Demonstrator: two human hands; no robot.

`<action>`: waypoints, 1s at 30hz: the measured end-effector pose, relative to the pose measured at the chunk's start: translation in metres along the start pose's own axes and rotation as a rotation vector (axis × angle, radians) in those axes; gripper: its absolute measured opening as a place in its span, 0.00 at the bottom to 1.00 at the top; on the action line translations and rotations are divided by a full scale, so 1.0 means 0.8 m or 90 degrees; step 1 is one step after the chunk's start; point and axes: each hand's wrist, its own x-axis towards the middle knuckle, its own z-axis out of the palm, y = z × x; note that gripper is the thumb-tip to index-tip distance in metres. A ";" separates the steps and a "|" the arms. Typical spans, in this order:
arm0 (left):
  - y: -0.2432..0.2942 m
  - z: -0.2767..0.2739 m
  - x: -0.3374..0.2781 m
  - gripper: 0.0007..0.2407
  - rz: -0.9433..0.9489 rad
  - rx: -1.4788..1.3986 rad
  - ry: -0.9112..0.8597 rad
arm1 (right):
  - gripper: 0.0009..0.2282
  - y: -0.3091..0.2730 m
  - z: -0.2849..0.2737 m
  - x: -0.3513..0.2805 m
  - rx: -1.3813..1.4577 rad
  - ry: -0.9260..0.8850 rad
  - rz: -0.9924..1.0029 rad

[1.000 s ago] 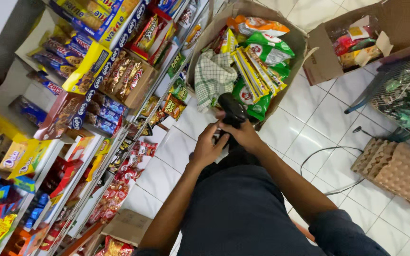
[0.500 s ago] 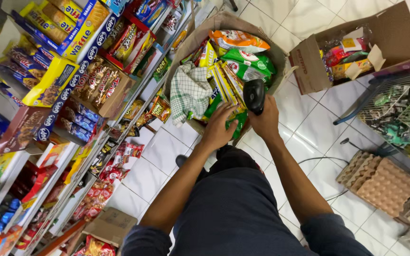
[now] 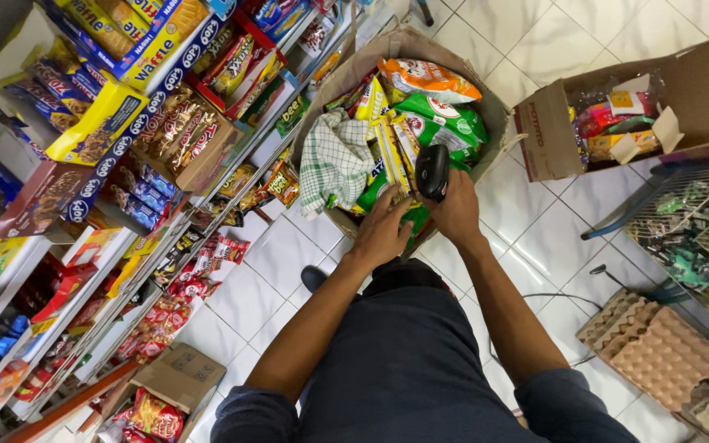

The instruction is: The person picks up several packaged snack bars and food items from a cardboard box and scans their barcodes using a handheld scanner before placing them onto retail shelves.

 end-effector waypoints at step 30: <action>-0.028 -0.018 -0.008 0.17 -0.170 -0.778 0.302 | 0.28 -0.100 -0.034 -0.033 0.468 -0.232 -0.063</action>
